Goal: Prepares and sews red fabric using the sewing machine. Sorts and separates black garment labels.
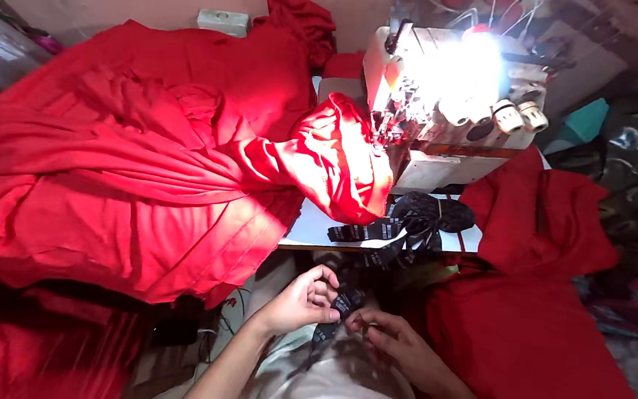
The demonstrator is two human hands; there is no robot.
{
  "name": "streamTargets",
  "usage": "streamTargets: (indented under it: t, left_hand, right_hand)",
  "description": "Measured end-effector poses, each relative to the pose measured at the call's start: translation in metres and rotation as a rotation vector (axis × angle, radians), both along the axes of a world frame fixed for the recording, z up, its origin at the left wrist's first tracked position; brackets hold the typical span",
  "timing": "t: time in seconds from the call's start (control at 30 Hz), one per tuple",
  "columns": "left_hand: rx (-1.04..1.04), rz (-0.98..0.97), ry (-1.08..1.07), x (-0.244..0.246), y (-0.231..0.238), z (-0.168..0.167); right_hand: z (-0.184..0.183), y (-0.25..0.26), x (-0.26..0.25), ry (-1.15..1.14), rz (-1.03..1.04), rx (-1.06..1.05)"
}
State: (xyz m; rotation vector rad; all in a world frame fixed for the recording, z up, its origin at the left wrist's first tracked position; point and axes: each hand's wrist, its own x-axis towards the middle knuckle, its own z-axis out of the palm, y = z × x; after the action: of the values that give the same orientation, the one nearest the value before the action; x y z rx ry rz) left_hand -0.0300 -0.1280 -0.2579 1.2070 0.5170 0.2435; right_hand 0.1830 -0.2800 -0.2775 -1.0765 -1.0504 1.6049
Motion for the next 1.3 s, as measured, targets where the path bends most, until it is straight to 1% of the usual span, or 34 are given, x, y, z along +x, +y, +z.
streamTargets:
  t: [0.07,0.1,0.17,0.23,0.27,0.33,0.4,0.5,0.6,0.7,0.83,0.93,1.1,1.3]
  left_hand:
    - [0.074,0.014,-0.139,-0.005,-0.002,0.012]
    - [0.141,0.022,-0.142,-0.006,-0.002,0.019]
    - [0.271,0.018,-0.075,-0.005,-0.004,0.032]
    - [0.346,0.003,-0.009,-0.002,-0.005,0.039]
    - [0.361,0.005,0.012,-0.001,-0.006,0.039]
    - [0.352,0.009,0.030,-0.001,-0.007,0.039]
    - [0.334,-0.018,0.029,-0.006,-0.005,0.038]
    - [0.332,-0.075,-0.058,-0.008,-0.001,0.036]
    - [0.300,-0.099,-0.157,-0.007,0.006,0.040]
    - [0.312,-0.088,-0.193,-0.008,0.013,0.042]
    - [0.321,-0.098,-0.179,-0.008,0.015,0.046]
    - [0.312,-0.134,-0.180,-0.007,0.016,0.047]
    - [0.344,-0.146,-0.156,-0.005,0.013,0.048]
    - [0.378,-0.140,-0.169,-0.004,0.012,0.046]
  right_hand:
    - [0.004,0.005,0.003,0.093,0.025,0.000]
    - [0.006,0.007,0.005,0.164,0.061,0.013]
    - [0.011,0.014,0.006,0.289,0.120,0.064]
    - [0.017,0.021,0.001,0.301,0.088,0.082]
    - [0.020,0.024,-0.003,0.266,0.028,0.075]
    - [0.026,0.030,-0.010,0.173,-0.100,0.066]
    - [0.030,0.034,-0.010,0.144,-0.160,0.084]
    - [0.031,0.037,-0.004,0.122,-0.187,0.152]
    - [0.031,0.030,0.000,0.018,-0.195,0.196]
    - [0.037,0.017,0.001,-0.017,-0.163,0.156]
    - [0.037,0.013,-0.005,0.047,-0.042,0.006]
    - [0.037,0.019,-0.010,0.094,-0.003,-0.062]
    - [0.037,0.028,-0.014,0.149,0.036,-0.100]
    - [0.040,0.031,-0.014,0.169,0.025,-0.118]
